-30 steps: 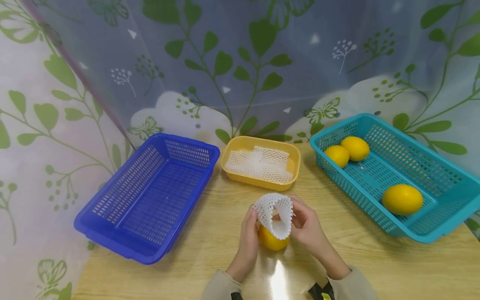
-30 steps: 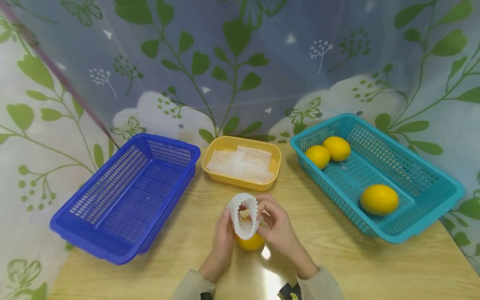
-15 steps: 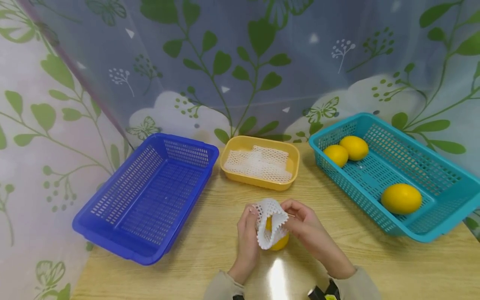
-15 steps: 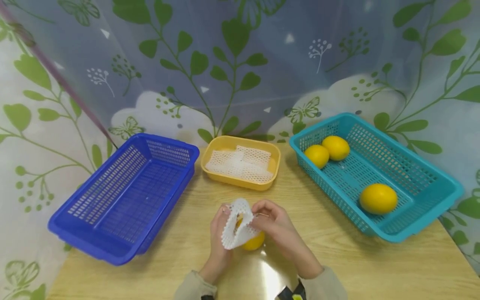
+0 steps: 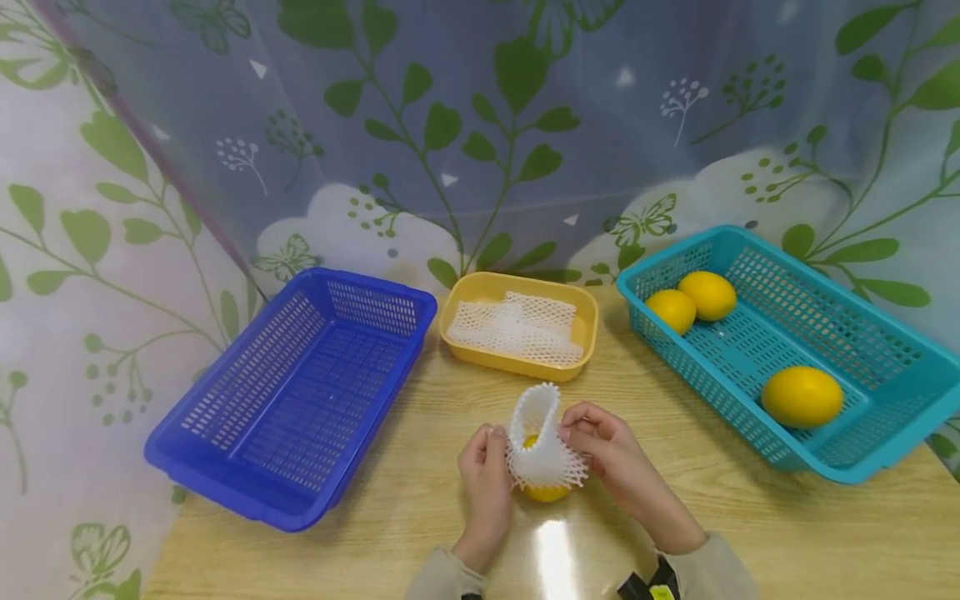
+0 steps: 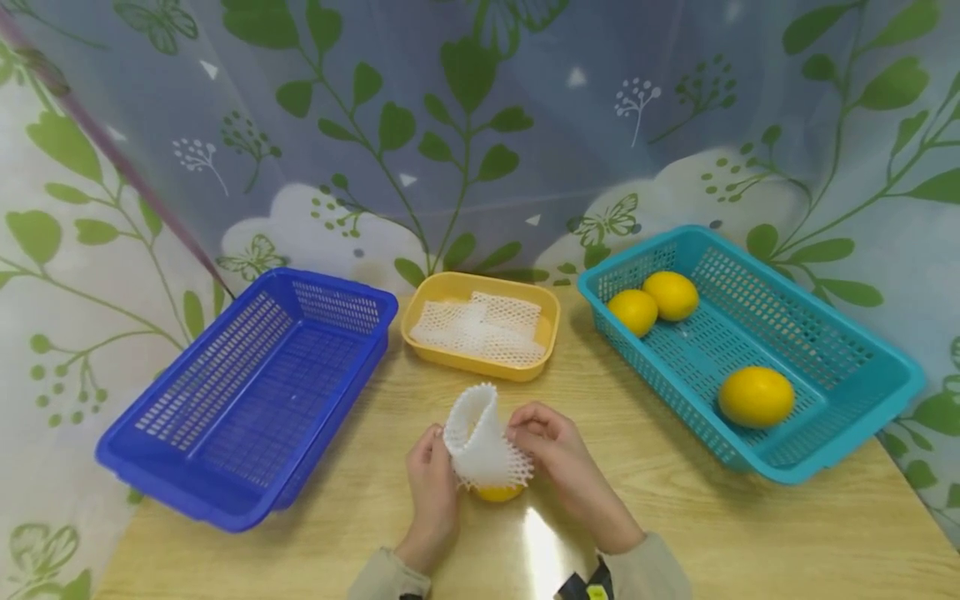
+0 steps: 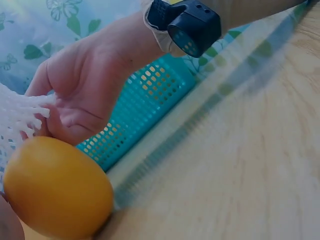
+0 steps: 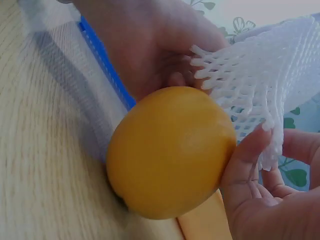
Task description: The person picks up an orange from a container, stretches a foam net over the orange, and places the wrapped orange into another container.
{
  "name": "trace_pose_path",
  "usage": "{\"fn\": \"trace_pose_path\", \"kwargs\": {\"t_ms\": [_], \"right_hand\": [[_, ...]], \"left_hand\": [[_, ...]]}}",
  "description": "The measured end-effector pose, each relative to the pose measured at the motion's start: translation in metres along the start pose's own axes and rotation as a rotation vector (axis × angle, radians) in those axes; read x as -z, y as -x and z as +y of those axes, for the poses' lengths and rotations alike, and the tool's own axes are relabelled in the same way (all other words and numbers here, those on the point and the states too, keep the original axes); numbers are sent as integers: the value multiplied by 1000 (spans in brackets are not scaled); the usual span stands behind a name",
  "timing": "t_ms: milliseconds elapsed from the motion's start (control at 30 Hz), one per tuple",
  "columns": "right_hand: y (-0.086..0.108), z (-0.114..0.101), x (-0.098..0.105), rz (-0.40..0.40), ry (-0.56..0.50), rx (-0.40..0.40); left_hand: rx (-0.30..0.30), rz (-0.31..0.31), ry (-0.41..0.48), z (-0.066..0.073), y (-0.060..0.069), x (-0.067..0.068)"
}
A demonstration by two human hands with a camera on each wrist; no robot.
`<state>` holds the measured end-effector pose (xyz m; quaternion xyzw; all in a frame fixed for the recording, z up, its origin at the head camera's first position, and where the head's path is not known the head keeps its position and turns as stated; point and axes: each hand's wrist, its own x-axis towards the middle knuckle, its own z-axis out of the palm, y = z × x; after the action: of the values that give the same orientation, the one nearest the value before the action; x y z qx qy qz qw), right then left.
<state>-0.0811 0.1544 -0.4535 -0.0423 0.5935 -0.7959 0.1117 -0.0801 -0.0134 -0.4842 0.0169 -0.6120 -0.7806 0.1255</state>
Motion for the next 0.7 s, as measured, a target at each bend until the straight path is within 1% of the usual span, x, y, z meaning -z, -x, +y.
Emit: {"fn": "trace_pose_path", "kwargs": {"t_ms": [67,167,233,367,467,600,700], "right_hand": [[-1,2,1,11,-5,-18],[-3,4,3,22,3,-37],[-5,6,5,22,16,-41],[-8,10,10,13,33,-32],[-9,13,13,1,37,-21],[-9,19,18,-14,26,-4],[-9,23,22,-22,11,15]], "left_hand": [[23,-2,9,-3,1,3],[59,3,-9,-7,3,6],[69,3,-21,-10,4,8],[46,14,-56,-14,6,9],[24,37,-76,-18,7,10],[25,68,-65,-22,7,11],[32,58,-23,-24,7,13]]}}
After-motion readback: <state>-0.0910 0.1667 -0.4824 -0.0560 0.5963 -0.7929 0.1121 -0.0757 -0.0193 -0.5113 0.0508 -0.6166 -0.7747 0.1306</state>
